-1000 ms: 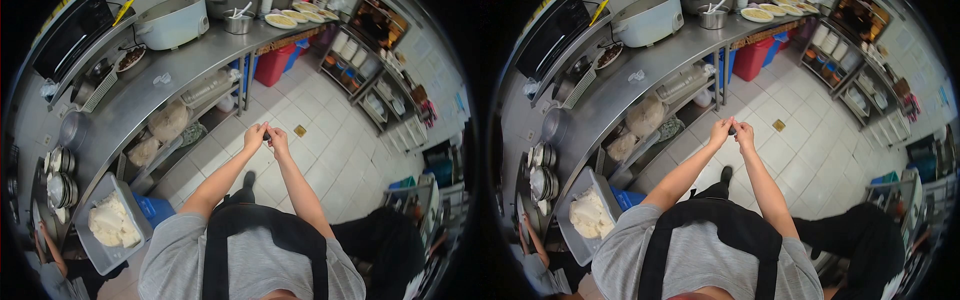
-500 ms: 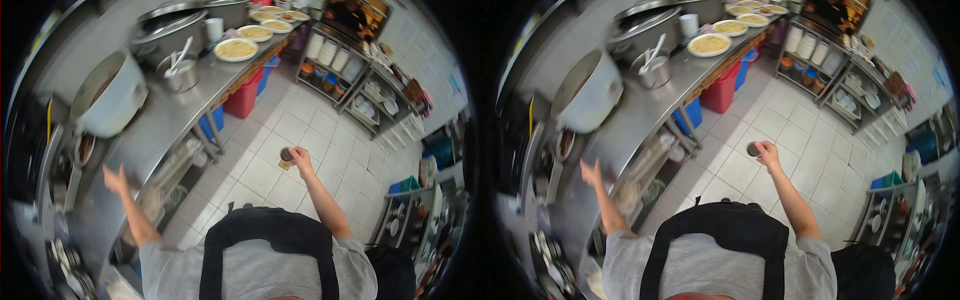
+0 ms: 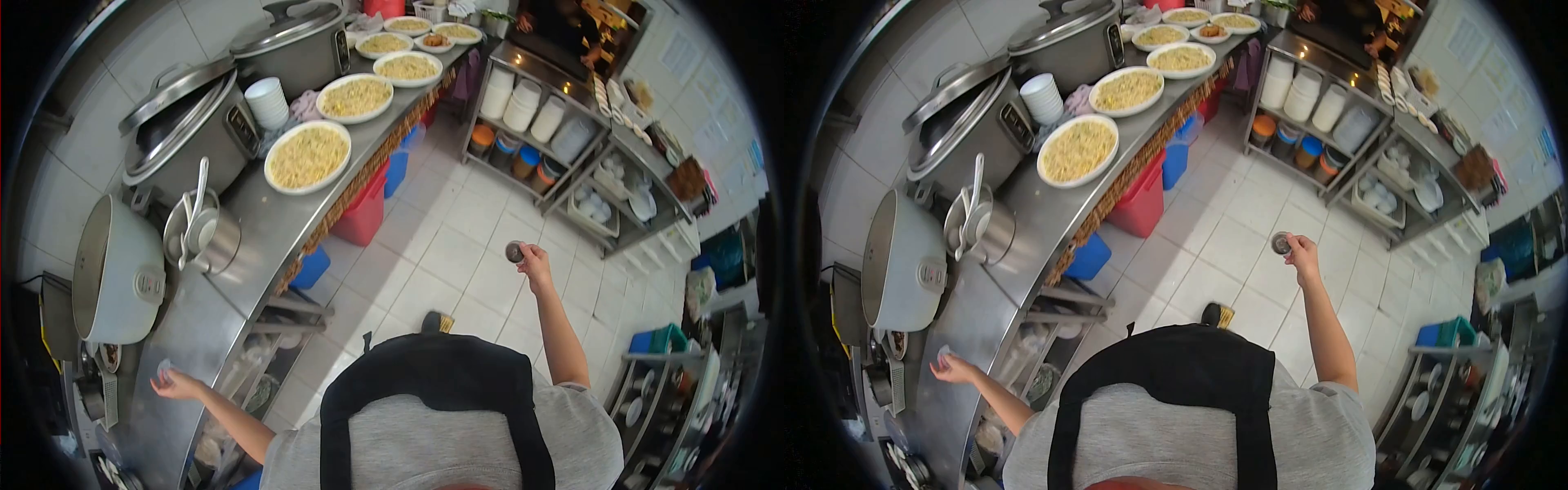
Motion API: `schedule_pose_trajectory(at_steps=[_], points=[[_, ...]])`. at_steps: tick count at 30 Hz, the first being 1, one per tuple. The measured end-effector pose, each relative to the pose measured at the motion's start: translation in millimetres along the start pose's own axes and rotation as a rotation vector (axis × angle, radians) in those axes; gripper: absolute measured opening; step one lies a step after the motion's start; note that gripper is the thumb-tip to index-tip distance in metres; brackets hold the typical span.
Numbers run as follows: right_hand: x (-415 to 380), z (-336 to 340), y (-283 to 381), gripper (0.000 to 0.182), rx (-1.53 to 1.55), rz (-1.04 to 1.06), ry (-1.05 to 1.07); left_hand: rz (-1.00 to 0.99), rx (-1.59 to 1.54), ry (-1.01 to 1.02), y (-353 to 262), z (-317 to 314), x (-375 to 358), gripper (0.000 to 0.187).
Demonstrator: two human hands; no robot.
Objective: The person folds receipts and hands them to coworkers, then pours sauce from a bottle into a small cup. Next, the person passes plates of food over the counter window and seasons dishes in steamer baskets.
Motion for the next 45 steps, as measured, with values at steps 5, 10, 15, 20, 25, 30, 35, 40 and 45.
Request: schedule_pose_trajectory(at_steps=[5, 10, 15, 20, 25, 30, 35, 40, 45], points=[[140, -10, 101, 0.032, -0.021, 0.137, 0.15, 0.158, -0.778, 0.509, -191, -190, -104, 0.052], [275, -37, 177, 0.03, 0.151, 0.169, 0.352, -0.066, -0.973, 1.025, -377, -383, -217, 0.063], [386, -40, 241, 0.025, 0.129, 0.205, 0.406, -0.2, -1.136, 1.287, -517, -536, -297, 0.066], [493, -11, 298, 0.017, -0.038, 0.218, 0.427, -0.449, -1.052, 1.478, -618, -673, -344, 0.068], [587, 26, 341, 0.018, -0.217, 0.272, 0.377, -0.56, -0.859, 1.37, -659, -793, -349, 0.07], [675, -4, 369, 0.02, -0.29, 0.243, 0.594, -0.861, -0.126, 1.262, -606, -852, -332, 0.071], [751, -121, 387, 0.02, -0.312, 0.25, 0.976, -0.638, 0.289, 1.373, -510, -887, -326, 0.074], [773, -265, 400, 0.02, -0.566, 0.721, 1.068, -0.379, 0.25, 1.296, -488, -868, -314, 0.067], [752, -371, 388, 0.017, -0.829, 0.877, 1.148, -0.189, 0.251, 1.186, -489, -759, -282, 0.045]])
Point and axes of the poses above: each hand's wrist, its own x-axis towards the middle knuckle, its own z-axis out of the back of the hand, y = z × x, the point moved 5 cm from there along x, towards the middle knuckle, and after that the axes turned 15 degrees about y, right-handed, at the moved point
